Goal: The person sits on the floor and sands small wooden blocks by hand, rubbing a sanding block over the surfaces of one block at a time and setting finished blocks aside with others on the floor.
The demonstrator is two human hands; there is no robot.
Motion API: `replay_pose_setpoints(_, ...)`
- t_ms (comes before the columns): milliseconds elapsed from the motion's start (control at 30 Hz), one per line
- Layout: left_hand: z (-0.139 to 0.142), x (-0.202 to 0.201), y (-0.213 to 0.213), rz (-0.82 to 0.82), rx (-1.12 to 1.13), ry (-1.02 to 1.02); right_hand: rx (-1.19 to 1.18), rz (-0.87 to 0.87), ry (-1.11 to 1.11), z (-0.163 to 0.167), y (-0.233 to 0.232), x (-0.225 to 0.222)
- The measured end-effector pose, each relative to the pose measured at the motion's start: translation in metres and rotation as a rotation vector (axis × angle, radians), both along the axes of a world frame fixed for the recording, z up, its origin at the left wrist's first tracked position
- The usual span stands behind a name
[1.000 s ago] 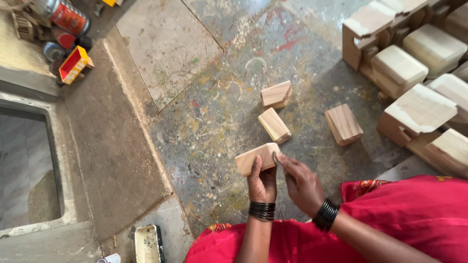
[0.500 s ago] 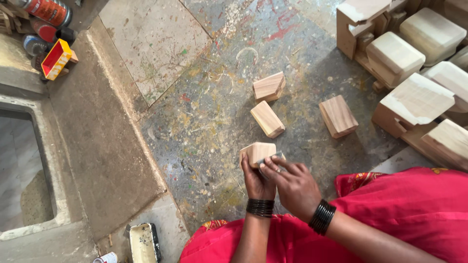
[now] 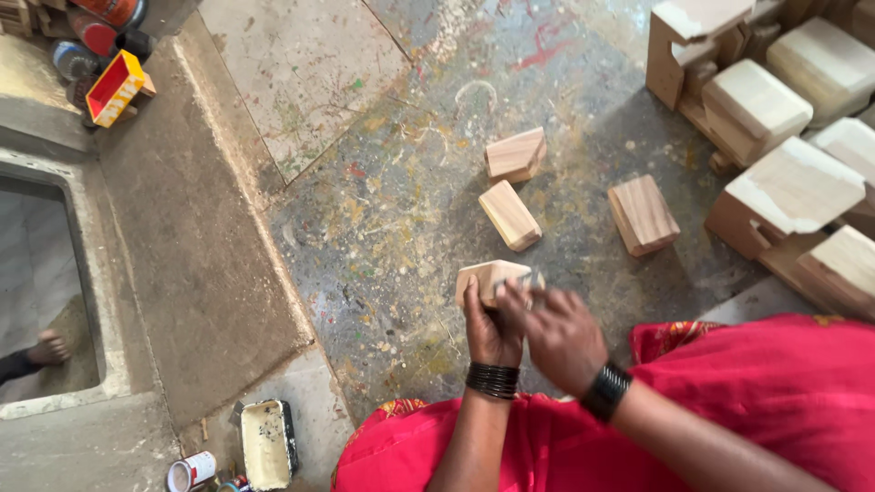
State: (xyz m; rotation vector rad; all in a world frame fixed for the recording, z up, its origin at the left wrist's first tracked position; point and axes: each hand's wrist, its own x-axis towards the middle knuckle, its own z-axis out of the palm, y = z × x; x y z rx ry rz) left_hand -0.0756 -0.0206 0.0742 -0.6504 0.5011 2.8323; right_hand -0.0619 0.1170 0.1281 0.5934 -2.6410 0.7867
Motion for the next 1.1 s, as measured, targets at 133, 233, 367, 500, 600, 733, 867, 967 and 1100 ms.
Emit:
replay_pose_setpoints(133, -0.003, 0.000, -0.001, 0.068, -0.197, -0.183, -0.014, -0.002, 0.032, 0.000, 0.000, 0.002)
replay_pose_setpoints(233, -0.012, 0.002, -0.002, 0.056, -0.134, -0.078, -0.014, 0.045, 0.020, 0.002, -0.001, 0.002)
replay_pose_setpoints(367, -0.022, 0.004, -0.007, 0.046, -0.240, -0.022, 0.038, 0.086, 0.108, 0.003, -0.001, 0.001)
replay_pose_setpoints(500, -0.027, 0.005, -0.004, 0.032, -0.274, -0.192, -0.066, -0.031, -0.013, 0.002, 0.000, -0.001)
replay_pose_setpoints(600, -0.023, 0.001, -0.007, -0.051, 0.004, 0.065, -0.024, 0.060, 0.094, 0.002, 0.001, -0.002)
replay_pose_setpoints(733, -0.009, -0.001, -0.007, 0.029, -0.134, -0.259, -0.184, 0.005, -0.045, 0.008, 0.004, -0.004)
replay_pose_setpoints(867, 0.006, -0.004, -0.007, 0.007, -0.130, -0.084, -0.293, 0.079, -0.071, 0.015, 0.007, -0.002)
replay_pose_setpoints(967, 0.010, -0.004, -0.008, -0.013, -0.084, -0.052, -0.313, 0.066, -0.120, 0.018, 0.005, 0.002)
replay_pose_setpoints(1100, 0.010, -0.005, -0.011, -0.030, 0.051, -0.088, -0.143, 0.119, 0.032, 0.017, -0.001, 0.003)
